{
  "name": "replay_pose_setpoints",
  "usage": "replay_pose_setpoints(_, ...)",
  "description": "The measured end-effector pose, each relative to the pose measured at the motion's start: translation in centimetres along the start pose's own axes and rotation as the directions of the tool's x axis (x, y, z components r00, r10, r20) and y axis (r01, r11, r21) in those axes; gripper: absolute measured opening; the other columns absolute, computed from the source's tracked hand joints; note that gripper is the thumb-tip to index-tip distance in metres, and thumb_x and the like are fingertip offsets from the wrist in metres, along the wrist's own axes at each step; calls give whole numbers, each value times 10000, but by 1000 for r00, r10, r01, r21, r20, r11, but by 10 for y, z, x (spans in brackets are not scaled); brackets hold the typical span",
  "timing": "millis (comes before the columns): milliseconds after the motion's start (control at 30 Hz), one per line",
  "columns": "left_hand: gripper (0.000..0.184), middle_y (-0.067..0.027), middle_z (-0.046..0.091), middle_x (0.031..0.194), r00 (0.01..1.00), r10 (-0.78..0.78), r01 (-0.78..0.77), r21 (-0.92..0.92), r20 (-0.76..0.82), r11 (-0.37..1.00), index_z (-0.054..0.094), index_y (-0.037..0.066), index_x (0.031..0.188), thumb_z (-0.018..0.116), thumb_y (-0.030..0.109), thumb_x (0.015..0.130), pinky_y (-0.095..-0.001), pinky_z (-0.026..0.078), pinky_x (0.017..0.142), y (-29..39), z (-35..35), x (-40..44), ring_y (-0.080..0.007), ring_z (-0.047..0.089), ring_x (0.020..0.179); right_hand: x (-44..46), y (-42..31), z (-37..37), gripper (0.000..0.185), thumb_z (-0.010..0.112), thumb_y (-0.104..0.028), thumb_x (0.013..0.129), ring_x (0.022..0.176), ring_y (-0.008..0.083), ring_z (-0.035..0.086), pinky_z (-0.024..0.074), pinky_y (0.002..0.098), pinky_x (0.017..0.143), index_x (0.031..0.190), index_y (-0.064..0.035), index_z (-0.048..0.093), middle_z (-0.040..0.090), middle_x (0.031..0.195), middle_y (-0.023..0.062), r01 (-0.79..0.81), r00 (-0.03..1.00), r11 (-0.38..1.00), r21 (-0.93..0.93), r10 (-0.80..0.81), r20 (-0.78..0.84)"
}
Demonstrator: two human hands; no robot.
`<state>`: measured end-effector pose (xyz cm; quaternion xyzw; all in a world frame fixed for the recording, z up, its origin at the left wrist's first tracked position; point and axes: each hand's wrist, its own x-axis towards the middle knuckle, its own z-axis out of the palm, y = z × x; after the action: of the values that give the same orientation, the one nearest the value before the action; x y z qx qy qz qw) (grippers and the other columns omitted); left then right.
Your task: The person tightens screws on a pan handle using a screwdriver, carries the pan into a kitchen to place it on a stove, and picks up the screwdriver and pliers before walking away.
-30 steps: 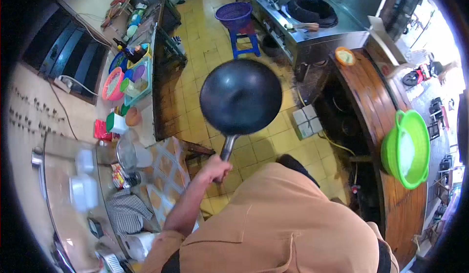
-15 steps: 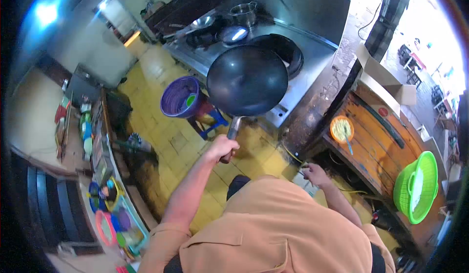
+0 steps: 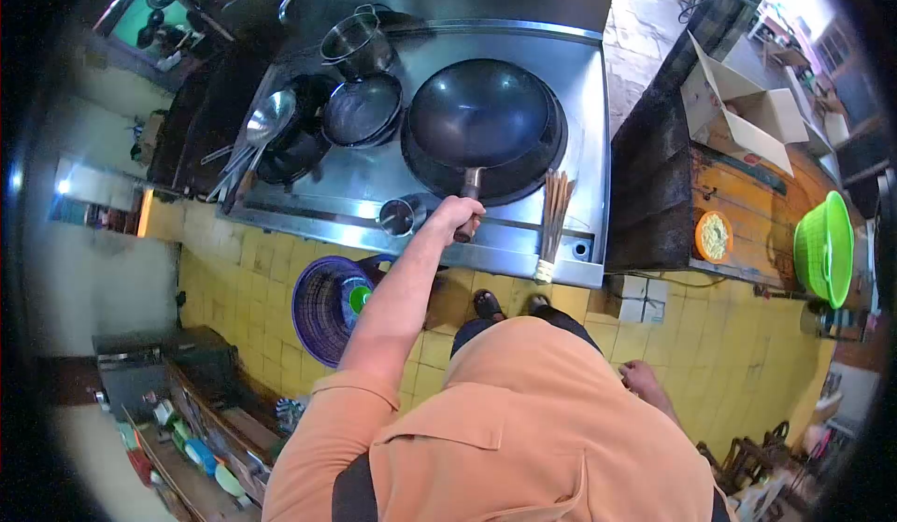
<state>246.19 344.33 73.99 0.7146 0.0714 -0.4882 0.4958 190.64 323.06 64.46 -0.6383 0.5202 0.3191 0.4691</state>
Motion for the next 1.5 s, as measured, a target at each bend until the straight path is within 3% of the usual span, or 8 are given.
replay_pose_setpoints(100, 194, -62, 588, 646, 994, -32, 33, -8, 101, 999, 600, 44, 755, 648, 175, 889, -332, 469, 483, -10, -20, 30, -159, 547, 507, -13, -15, 42, 376, 628, -307, 896, 580, 196, 624, 468, 329, 500, 1083, 14, 682, 694, 768, 125, -19, 999, 999, 30, 18, 28)
replay_pose_setpoints(167, 190, -53, 613, 701, 927, -83, 275, -510, 366, 815, 614, 60, 837, 640, 228, 924, -306, 507, 500, -18, -25, 16, -153, 569, 516, -13, -42, 52, 373, 627, -305, 896, 581, 197, 630, 475, 329, 499, 1086, 12, 683, 690, 747, 123, -11, 1000, 1000, -27, 11, 12)
replay_pose_setpoints(667, 121, 21, 589, 717, 791, -84, 446, -477, 606, 758, 602, 135, 980, 653, 227, 921, -328, 490, 535, -38, -42, 48, -119, 569, 578, -37, -211, 130, 420, 633, -272, 928, 731, 190, 666, 529, 325, 679, 1226, 23, 613, 691, 887, 116, 182, 958, 919, 351, -85, -274)
replay_pose_setpoints(833, 456, -191, 616, 1249, 668, -49, 539, -438, 742, 719, 528, 113, 1249, 555, 475, 973, -444, 548, 791, -28, -55, 31, -310, 629, 1057, -76, -152, 194, 402, 641, -278, 919, 705, 179, 654, 515, 334, 626, 1216, -8, 625, 693, 877, 113, -34, 965, 910, 414, 138, -223)
replay_pose_setpoints(1100, 502, -111, 679, 1145, 758, -145, 446, -343, 636, 826, 582, 96, 1241, 584, 504, 950, -465, 541, 813, -34, -54, 55, -242, 657, 997, -133, -37, 277, 367, 620, -292, 932, 680, 181, 652, 506, 343, 555, 1204, -45, 631, 692, 874, 86, -360, 857, 706, 609, 508, -82)
replay_pose_setpoints(1233, 576, -137, 653, 1218, 270, 166, 745, -315, 948, 588, 550, 57, 1276, 578, 529, 947, -483, 539, 843, -54, -58, 89, -269, 645, 1063, -129, -3, 301, 397, 597, -287, 943, 631, 189, 650, 513, 342, 545, 1253, -40, 597, 677, 813, 78, -249, 868, 694, 676, 470, -163)
replay_pose_setpoints(1333, 977, -274, 307, 1540, 814, 75, 407, -657, 576, 634, 346, 91, 1487, 364, 827, 844, -659, 339, 1063, -34, -42, -17, -473, 362, 1371, -122, 44, 319, 399, 590, -276, 945, 661, 192, 657, 513, 343, 545, 1264, -37, 593, 675, 856, 90, -179, 916, 584, 792, 393, -83)
replay_pose_setpoints(1500, 1069, -276, 297, 1550, 711, 4, 518, -529, 703, 672, 364, 69, 1474, 129, 884, 822, -691, 291, 1075, -156, 2, -74, -507, 332, 1384, -114, 177, 342, 354, 605, -238, 938, 629, 176, 643, 507, 336, 521, 1206, -6, 605, 656, 781, 92, 99, 900, 643, 760, 267, -343)
